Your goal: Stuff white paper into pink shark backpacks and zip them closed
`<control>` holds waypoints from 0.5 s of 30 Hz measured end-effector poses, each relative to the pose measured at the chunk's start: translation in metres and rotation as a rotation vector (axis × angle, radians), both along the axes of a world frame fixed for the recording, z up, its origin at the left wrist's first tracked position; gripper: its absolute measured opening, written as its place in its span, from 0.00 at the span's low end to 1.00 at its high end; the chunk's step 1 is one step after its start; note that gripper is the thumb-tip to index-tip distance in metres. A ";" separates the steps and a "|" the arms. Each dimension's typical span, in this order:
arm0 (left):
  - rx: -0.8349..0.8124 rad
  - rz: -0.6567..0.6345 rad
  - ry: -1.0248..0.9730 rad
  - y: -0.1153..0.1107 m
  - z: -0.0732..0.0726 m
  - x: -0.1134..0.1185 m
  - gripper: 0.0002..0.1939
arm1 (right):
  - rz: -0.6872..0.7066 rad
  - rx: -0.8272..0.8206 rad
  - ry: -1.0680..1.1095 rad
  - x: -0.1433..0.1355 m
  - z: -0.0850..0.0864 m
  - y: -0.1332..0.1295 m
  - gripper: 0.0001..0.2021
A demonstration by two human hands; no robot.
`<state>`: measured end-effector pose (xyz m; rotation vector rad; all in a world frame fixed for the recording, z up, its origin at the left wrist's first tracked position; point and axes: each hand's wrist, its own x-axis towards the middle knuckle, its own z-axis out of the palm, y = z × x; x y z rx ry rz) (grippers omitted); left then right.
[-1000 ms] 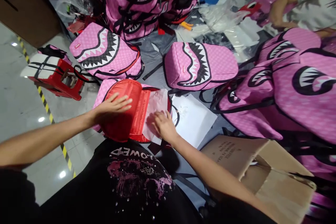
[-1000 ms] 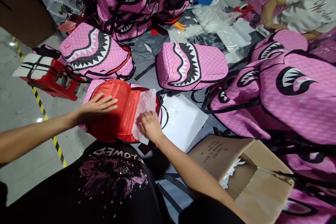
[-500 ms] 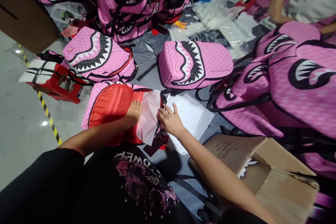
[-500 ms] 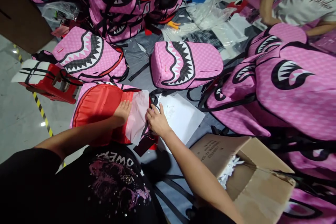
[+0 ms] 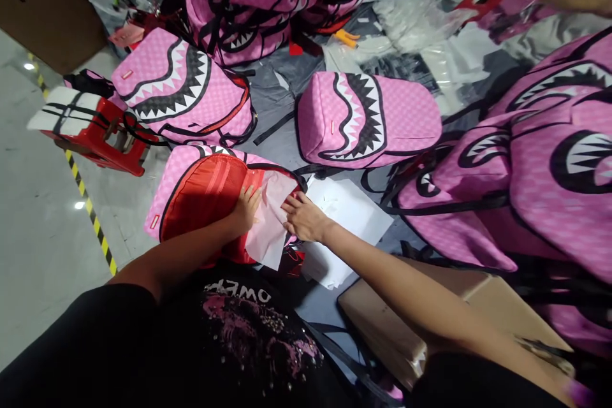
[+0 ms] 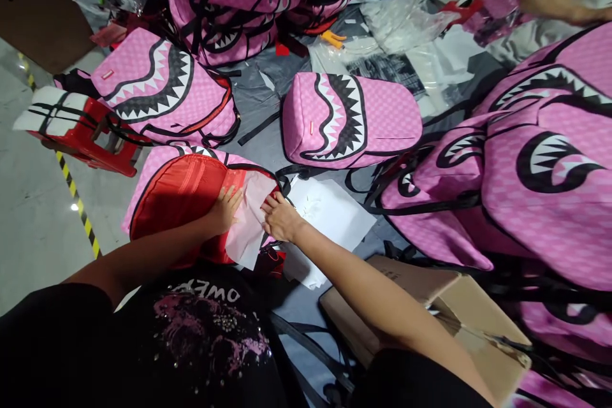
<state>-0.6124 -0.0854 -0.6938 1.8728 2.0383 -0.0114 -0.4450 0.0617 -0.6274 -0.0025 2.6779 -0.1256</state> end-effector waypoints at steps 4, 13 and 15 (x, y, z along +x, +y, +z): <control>-0.011 0.019 -0.009 0.002 -0.012 0.004 0.38 | -0.020 -0.076 -0.063 -0.020 -0.017 -0.006 0.23; 0.034 0.109 -0.073 0.003 -0.042 0.016 0.41 | 0.038 -0.003 0.154 0.057 0.019 0.018 0.09; 0.067 0.109 -0.090 0.004 -0.041 0.023 0.33 | 0.023 0.025 0.183 0.063 0.016 0.016 0.11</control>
